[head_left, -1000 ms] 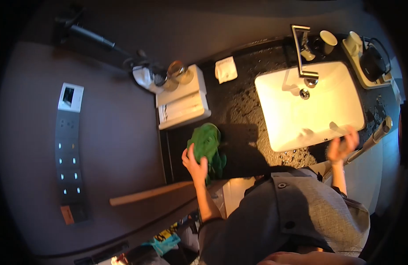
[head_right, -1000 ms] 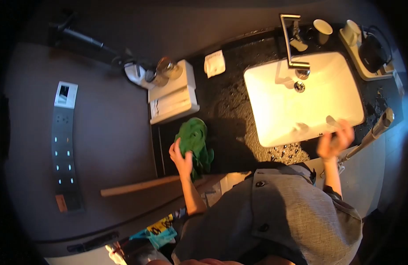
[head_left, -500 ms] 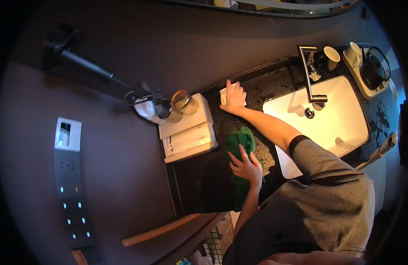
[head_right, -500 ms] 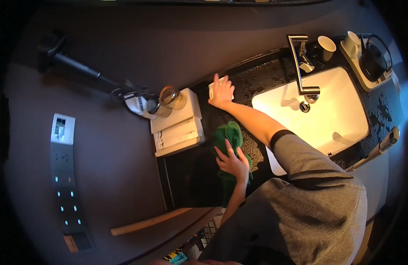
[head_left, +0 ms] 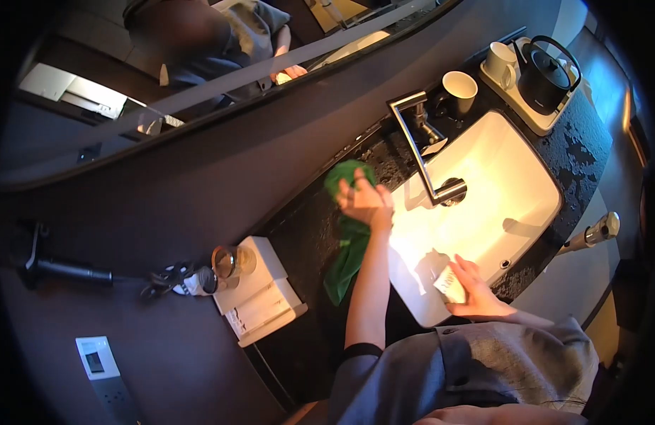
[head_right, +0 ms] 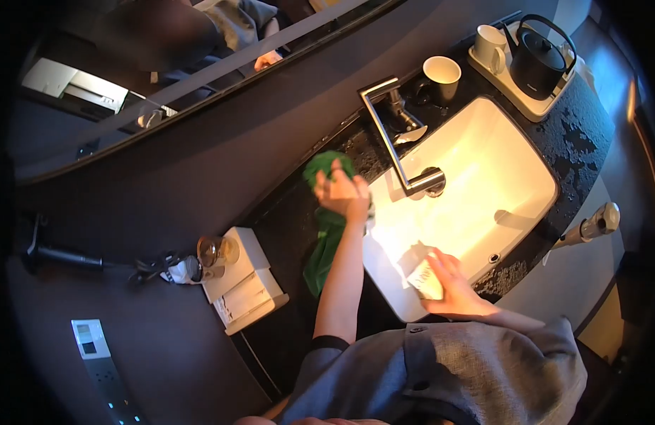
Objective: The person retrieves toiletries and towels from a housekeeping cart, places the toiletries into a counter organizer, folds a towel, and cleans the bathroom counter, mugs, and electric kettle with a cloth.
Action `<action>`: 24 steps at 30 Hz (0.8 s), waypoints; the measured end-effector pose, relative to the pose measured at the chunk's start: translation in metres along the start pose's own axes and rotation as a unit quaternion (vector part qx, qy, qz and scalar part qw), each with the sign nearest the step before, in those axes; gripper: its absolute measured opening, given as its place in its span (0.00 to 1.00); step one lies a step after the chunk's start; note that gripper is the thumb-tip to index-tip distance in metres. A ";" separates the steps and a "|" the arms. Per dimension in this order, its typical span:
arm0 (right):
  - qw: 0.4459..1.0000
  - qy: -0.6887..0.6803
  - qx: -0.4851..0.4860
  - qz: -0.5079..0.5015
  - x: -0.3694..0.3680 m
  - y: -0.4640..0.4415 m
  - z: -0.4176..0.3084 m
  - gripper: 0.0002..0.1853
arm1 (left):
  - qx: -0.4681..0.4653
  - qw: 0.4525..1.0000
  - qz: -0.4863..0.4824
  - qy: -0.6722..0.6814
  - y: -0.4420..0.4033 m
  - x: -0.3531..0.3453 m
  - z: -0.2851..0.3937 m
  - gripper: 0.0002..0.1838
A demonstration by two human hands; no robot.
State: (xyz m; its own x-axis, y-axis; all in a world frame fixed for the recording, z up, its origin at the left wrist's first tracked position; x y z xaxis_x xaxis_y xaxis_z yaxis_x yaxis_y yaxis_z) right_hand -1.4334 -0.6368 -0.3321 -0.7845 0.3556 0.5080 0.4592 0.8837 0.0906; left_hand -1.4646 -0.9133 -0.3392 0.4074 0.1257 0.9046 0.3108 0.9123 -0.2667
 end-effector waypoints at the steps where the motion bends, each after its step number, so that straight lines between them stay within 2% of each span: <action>1: 1.000 0.003 -0.014 0.014 0.012 0.006 0.010 0.44 | 0.006 0.995 -0.101 -0.027 -0.005 -0.022 0.029 0.25; 2: 0.999 0.005 -0.028 0.029 0.021 0.013 0.020 0.44 | 0.109 0.960 -0.207 0.151 -0.002 -0.054 0.033 0.24; 3: 0.998 0.006 -0.046 0.042 0.027 0.019 0.025 0.44 | -0.051 0.979 -0.112 0.160 0.004 -0.038 0.077 0.23; 4: 0.998 0.002 -0.046 0.049 0.030 0.021 0.024 0.44 | -0.208 0.964 -0.013 0.167 0.022 -0.017 0.113 0.22; 5: 0.997 -0.001 -0.046 0.059 0.035 0.020 0.023 0.44 | -0.181 0.959 -0.075 0.205 0.020 -0.028 0.111 0.23; 7: 0.996 -0.023 -0.050 0.067 0.042 0.017 0.015 0.44 | -0.202 0.955 -0.103 0.193 0.021 -0.032 0.108 0.23; 9: 0.996 -0.051 -0.032 0.070 0.036 0.005 0.013 0.44 | -0.217 0.922 -0.178 0.265 0.034 -0.042 0.100 0.13; 11: 0.996 -0.063 -0.011 0.065 0.026 -0.002 0.005 0.44 | -0.327 0.865 -0.257 0.282 0.072 -0.052 0.091 0.10; 12: 0.996 -0.059 0.007 0.059 0.025 -0.006 -0.005 0.44 | -0.375 0.839 -0.252 0.301 0.087 -0.042 0.090 0.09; 13: 0.997 -0.054 0.029 0.052 0.027 -0.009 -0.015 0.44 | -0.468 0.825 -0.245 0.202 0.103 -0.022 0.091 0.13; 14: 0.996 -0.052 0.051 0.045 0.026 -0.011 -0.024 0.44 | -0.485 0.821 -0.209 0.218 0.094 0.008 0.089 0.15; 18: 0.989 -0.127 0.025 0.071 0.022 -0.003 -0.010 0.44 | -0.416 0.899 0.047 0.132 0.004 0.071 0.096 0.19; 20: 0.991 -0.109 0.026 0.069 0.022 -0.007 -0.013 0.44 | -0.452 0.885 0.058 0.099 -0.020 0.044 0.128 0.22; 22: 0.992 -0.098 0.037 0.065 0.021 -0.017 -0.021 0.44 | -0.532 0.843 0.073 -0.033 -0.007 -0.012 0.141 0.12; 23: 0.993 -0.069 0.068 0.062 0.023 -0.022 -0.028 0.43 | -0.527 0.841 0.119 0.012 -0.007 -0.004 0.137 0.13; 24: 0.993 -0.075 0.076 0.056 0.025 -0.027 -0.035 0.43 | -0.513 0.854 0.084 0.013 -0.014 -0.004 0.134 0.14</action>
State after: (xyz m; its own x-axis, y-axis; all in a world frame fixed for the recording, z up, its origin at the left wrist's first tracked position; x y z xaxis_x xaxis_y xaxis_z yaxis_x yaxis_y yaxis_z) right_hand -1.4505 -0.6622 -0.2919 -0.7907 0.4848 0.3738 0.4871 0.8681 -0.0953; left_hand -1.5854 -0.8740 -0.2946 0.5356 0.2004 0.8204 0.8294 0.0581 -0.5556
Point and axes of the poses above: each hand's wrist, its own y-axis away from the middle knuckle, its own x-axis out of the back of the hand, z = x × y, the point moved 10 cm from there along -y, towards the middle knuckle, and after that the axes turned 6 degrees about x, right-handed, at the moved point
